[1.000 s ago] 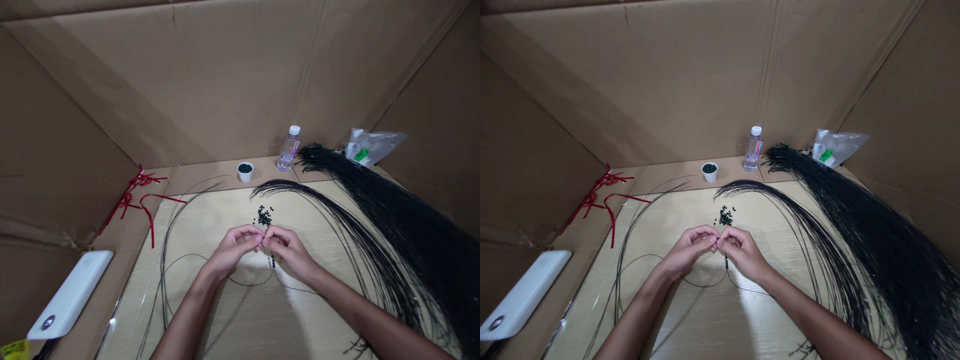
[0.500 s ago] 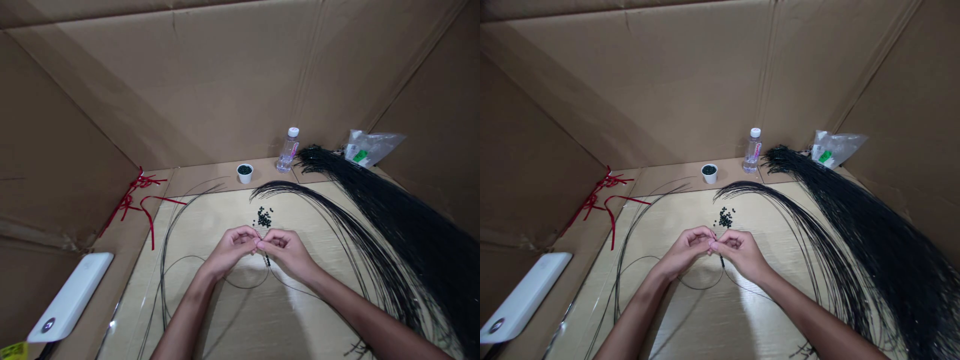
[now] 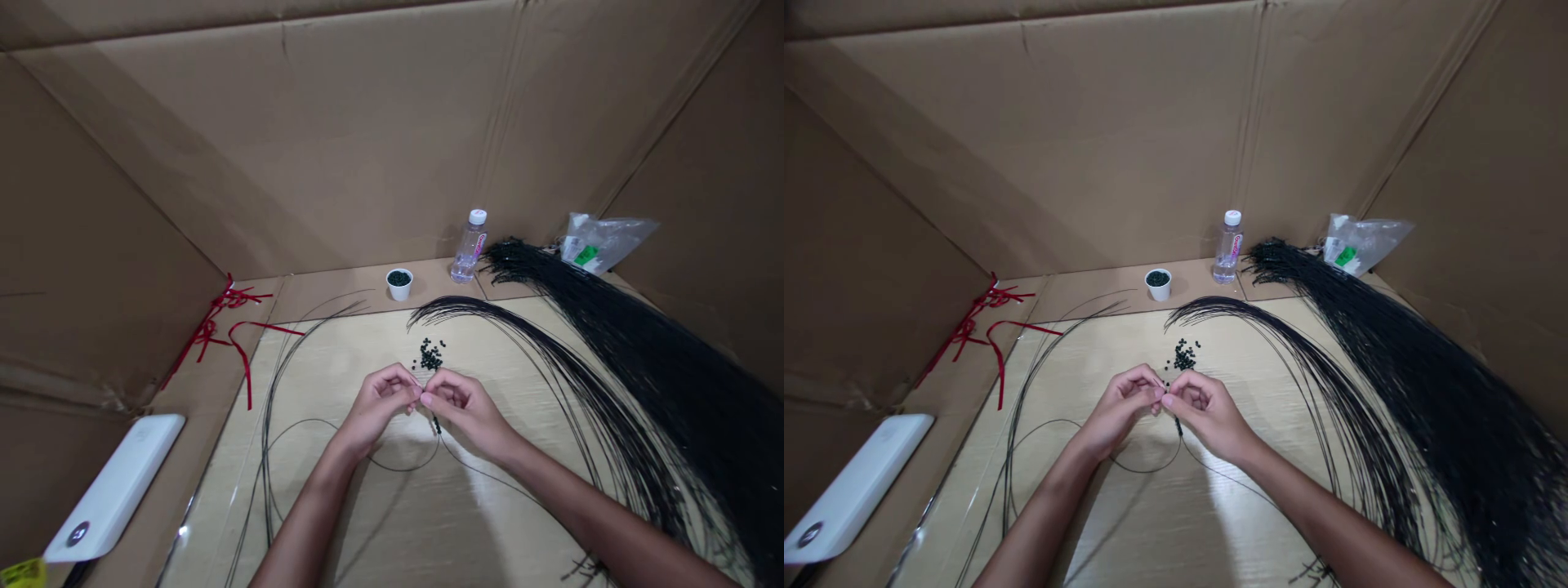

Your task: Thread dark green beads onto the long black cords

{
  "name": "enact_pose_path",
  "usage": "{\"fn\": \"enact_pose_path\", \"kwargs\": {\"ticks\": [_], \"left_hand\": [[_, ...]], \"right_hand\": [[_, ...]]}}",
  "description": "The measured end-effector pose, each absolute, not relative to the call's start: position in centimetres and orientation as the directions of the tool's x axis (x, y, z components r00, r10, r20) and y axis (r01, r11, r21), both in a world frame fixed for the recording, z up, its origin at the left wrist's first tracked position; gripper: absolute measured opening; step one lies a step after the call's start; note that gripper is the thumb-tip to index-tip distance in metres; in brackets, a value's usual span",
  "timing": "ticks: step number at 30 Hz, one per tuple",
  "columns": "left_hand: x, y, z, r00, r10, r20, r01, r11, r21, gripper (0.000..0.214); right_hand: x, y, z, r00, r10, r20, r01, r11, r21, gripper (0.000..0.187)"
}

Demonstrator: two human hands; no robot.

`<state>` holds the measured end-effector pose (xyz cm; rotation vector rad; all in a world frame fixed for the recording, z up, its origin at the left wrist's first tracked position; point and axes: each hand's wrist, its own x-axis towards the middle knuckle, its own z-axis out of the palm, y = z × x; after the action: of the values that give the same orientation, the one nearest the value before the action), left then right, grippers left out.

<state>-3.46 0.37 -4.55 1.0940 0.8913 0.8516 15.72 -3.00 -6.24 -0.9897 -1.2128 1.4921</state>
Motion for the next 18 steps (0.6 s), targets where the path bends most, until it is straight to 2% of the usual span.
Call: {"fn": "enact_pose_path", "kwargs": {"ticks": [4,11,18], "left_hand": [[-3.38,0.35,-4.34,0.388,0.904,-0.177,-0.138,0.247,0.959,0.024],[-3.29,0.48,-4.69,0.379,0.909,-0.172,-0.171,0.252,0.953,0.024],[-3.29,0.39,-4.63,0.387,0.907,-0.167,-0.149,0.241,0.959,0.029]], "right_hand": [[15.86,-2.95,-6.23,-0.228,0.973,-0.02,-0.176,-0.062,-0.982,0.041],[16.13,-3.22,-5.87,-0.237,0.972,0.011,-0.062,-0.003,-0.998,0.042],[15.76,-3.22,-5.94,-0.22,0.975,0.023,-0.067,0.008,-0.998,0.036]]}}
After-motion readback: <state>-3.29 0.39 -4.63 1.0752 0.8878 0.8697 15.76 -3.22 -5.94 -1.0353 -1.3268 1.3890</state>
